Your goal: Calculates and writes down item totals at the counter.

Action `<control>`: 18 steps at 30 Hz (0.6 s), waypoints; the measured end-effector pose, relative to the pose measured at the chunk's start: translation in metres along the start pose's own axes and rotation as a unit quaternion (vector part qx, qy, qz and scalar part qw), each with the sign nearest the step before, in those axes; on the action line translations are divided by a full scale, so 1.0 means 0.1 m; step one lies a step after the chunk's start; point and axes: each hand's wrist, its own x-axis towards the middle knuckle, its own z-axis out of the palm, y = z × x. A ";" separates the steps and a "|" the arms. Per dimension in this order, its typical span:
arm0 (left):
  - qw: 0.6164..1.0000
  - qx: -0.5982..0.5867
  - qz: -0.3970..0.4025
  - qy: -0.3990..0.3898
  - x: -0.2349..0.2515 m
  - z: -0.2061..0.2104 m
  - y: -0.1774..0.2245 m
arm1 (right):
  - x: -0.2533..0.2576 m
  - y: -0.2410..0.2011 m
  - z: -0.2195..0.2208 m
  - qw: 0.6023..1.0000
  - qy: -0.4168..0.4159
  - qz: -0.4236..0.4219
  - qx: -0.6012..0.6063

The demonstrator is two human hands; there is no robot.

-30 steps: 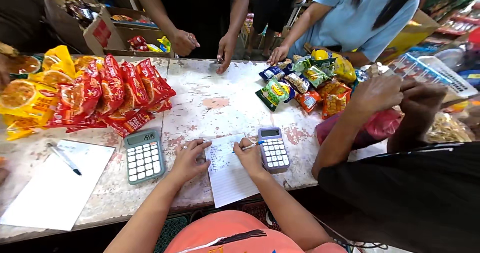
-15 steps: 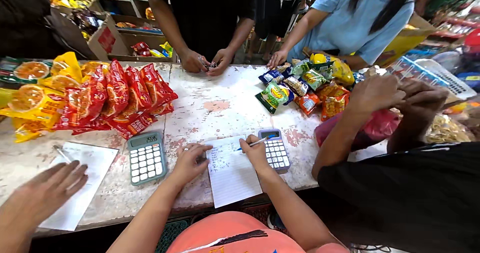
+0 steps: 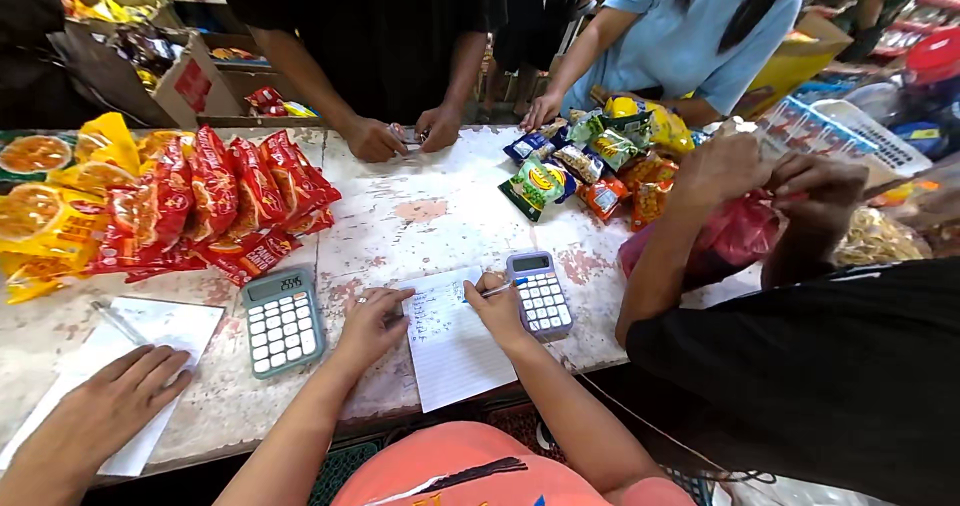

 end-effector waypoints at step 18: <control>1.000 -0.010 0.011 -0.005 -0.01 0.02 -0.06 | 0.07 -0.03 -0.02 0.997 -0.001 0.063 0.043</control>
